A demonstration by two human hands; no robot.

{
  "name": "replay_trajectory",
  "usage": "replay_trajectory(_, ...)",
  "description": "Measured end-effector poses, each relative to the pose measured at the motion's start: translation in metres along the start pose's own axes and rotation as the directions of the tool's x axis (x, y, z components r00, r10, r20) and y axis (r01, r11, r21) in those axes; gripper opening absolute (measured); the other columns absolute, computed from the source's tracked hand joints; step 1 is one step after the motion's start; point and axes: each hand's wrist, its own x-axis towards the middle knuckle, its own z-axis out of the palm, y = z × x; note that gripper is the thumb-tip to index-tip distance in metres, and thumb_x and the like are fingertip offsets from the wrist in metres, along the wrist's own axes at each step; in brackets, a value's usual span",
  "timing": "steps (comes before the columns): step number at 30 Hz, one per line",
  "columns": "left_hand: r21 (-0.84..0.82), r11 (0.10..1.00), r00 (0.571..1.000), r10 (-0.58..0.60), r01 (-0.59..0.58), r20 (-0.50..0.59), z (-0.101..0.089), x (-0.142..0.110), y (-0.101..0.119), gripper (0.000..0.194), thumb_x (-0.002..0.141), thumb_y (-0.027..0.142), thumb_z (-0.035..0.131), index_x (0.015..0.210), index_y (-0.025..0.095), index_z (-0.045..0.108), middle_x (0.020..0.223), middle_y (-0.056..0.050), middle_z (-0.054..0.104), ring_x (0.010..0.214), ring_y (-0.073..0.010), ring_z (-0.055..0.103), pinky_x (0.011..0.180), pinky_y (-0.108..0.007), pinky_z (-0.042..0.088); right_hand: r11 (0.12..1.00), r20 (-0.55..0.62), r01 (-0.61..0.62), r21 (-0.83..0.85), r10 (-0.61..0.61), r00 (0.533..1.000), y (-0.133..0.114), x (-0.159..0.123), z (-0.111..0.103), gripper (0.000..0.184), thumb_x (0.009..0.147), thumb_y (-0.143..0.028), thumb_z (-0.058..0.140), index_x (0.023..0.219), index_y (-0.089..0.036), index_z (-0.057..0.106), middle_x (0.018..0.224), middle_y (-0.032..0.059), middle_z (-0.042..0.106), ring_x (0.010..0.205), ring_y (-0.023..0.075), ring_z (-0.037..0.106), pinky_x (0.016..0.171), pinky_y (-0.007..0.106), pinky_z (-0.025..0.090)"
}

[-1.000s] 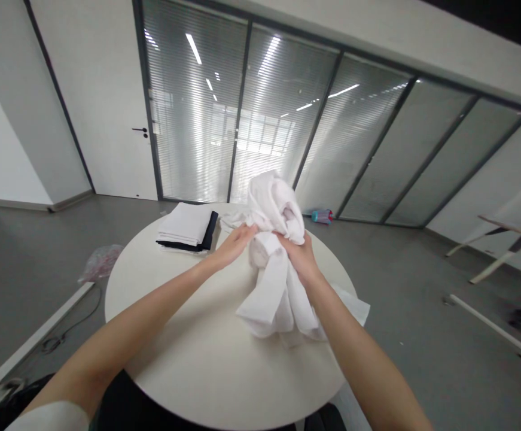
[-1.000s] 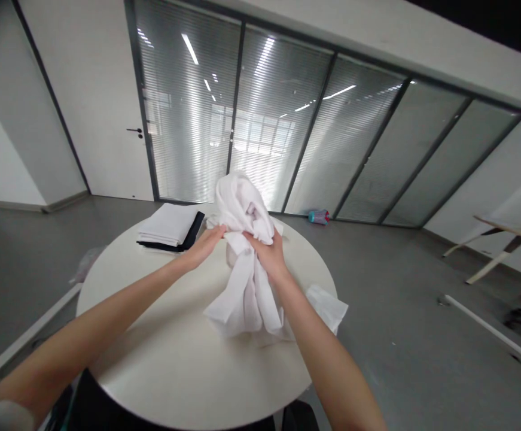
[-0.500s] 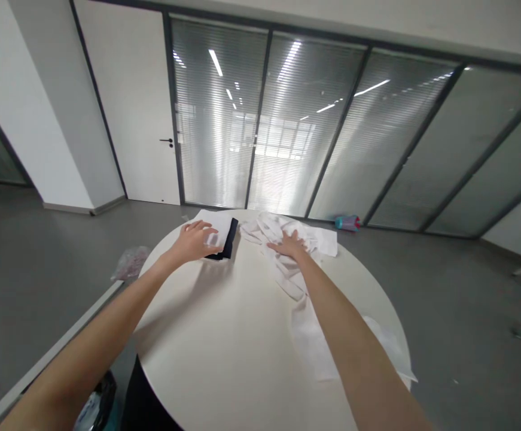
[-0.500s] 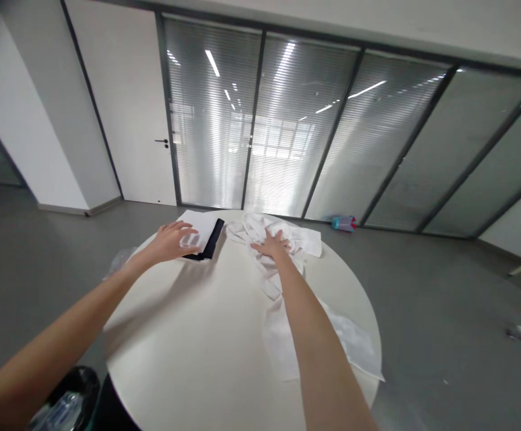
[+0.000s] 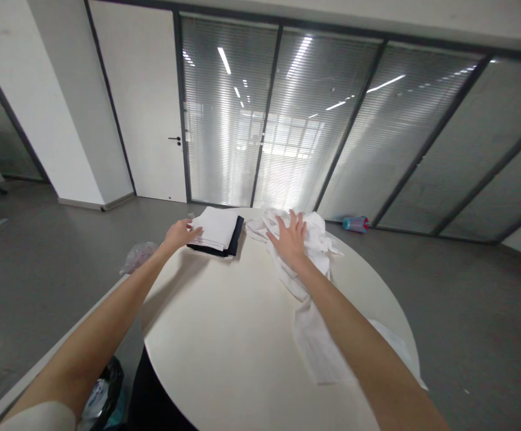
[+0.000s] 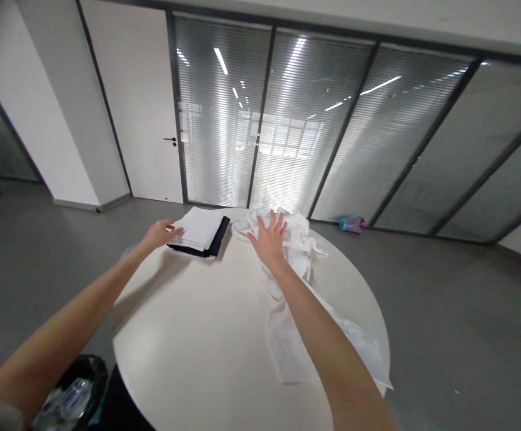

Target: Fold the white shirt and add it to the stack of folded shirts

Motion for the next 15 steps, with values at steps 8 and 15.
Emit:
replay_trajectory(8,-0.497,0.794,0.932,0.348,-0.352,-0.103,0.010,-0.018,0.078,0.054,0.081,0.037,0.064,0.130,0.016,0.056,0.105,-0.011,0.073,0.095,-0.0225,0.069,0.084,-0.035,0.055,0.663,0.016,0.156,0.732,-0.245,0.969,-0.102,0.003,0.037,0.113,0.074,-0.048,0.075,0.158,-0.018,0.005,0.147,0.0193,0.045,0.134,0.0301,0.047,0.107,0.044,0.041)
replay_trajectory(15,-0.227,0.802,0.783,0.592,-0.552,0.189,0.016,-0.028,0.077,0.038,0.078,0.042,0.067,0.110,0.021,0.069,0.120,-0.011,0.070,0.113,-0.0285,0.064,0.102,-0.043,0.048,0.683,-0.006,-0.121,0.720,0.181,0.984,-0.049,0.010,0.019,0.087,0.080,-0.022,0.054,0.155,-0.016,0.011,0.131,0.0149,0.058,0.113,0.0259,0.061,0.098,0.040,0.047)
